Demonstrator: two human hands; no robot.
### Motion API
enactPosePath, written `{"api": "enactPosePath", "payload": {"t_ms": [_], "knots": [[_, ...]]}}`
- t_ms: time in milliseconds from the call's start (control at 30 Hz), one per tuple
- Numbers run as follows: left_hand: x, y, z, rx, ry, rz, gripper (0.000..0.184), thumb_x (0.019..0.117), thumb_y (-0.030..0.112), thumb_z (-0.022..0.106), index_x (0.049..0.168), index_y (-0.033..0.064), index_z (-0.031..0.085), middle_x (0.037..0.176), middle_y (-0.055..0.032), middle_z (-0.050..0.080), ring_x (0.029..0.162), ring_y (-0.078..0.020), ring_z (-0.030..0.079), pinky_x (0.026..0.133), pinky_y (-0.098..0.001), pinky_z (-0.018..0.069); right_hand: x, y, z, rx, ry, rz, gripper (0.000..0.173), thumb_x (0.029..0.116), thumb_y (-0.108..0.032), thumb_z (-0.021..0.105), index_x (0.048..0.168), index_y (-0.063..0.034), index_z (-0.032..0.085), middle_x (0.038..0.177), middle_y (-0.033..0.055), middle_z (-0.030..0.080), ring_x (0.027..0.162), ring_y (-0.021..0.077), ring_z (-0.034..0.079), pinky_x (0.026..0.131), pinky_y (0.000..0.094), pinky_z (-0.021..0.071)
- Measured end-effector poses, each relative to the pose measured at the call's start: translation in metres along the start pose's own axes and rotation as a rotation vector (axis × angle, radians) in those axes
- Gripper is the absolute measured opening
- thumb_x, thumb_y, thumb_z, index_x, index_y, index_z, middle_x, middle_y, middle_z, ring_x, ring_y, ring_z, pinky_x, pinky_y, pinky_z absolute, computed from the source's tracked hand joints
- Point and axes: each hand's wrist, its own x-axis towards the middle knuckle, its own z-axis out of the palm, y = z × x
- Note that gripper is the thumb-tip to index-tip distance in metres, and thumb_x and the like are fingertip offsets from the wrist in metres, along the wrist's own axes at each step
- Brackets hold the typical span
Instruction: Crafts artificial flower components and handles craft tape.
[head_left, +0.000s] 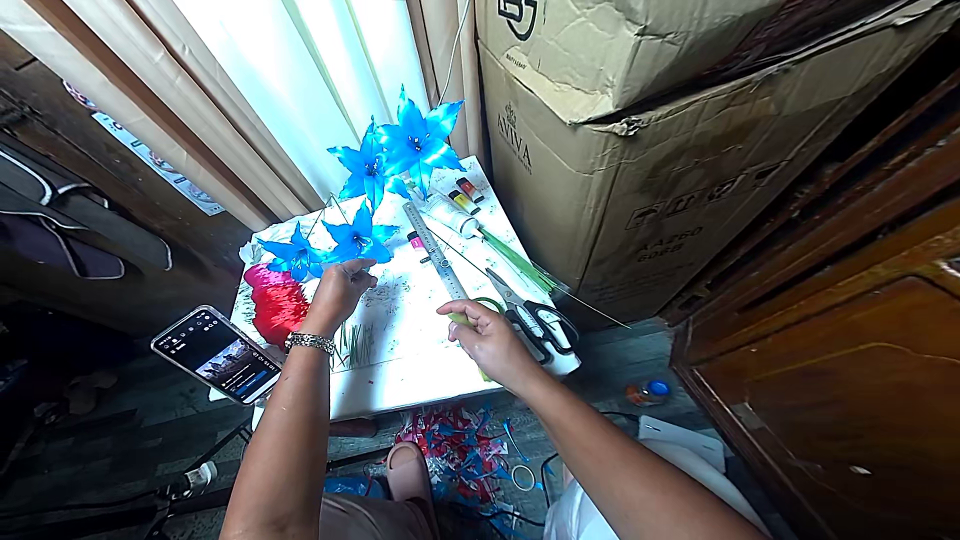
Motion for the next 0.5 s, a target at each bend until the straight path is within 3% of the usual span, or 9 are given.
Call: {"api": "enactPosePath", "payload": {"t_ms": [133, 400, 500], "knots": [[-0.003, -0.006, 0.009, -0.103, 0.043, 0.016, 0.032, 0.0979, 0.004, 0.066, 0.13, 0.0002, 0.064, 0.101, -0.0132, 0.072, 0.087, -0.0159, 0.068, 0.084, -0.0344, 0.054, -0.001, -0.002, -0.002, -0.019, 0.011, -0.053, 0.023, 0.103, -0.002, 0.051, 0.103, -0.0043, 0.074, 0.079, -0.0002, 0.062, 0.061, 0.0019, 0.049, 0.059, 0.0184, 0.0432], [0.003, -0.023, 0.033, -0.027, 0.058, 0.028, 0.024, 0.1008, 0.005, 0.062, 0.123, -0.0036, 0.066, 0.105, -0.0172, 0.072, 0.094, -0.0238, 0.07, 0.09, -0.0417, 0.0543, -0.002, -0.003, -0.002, -0.049, -0.082, -0.04, 0.023, 0.1019, -0.001, 0.05, 0.103, -0.0032, 0.073, 0.084, 0.0003, 0.063, 0.066, 0.0011, 0.052, 0.062, 0.0179, 0.0444], [0.006, -0.026, 0.036, 0.026, 0.036, 0.039, 0.022, 0.1017, 0.005, 0.06, 0.121, -0.0042, 0.067, 0.11, -0.0191, 0.072, 0.102, -0.0284, 0.07, 0.097, -0.0462, 0.0529, -0.002, -0.004, -0.002, -0.067, -0.106, -0.035, 0.023, 0.1022, -0.002, 0.051, 0.102, -0.0035, 0.073, 0.086, -0.0001, 0.063, 0.067, 0.0008, 0.051, 0.063, 0.0177, 0.0435]]}}
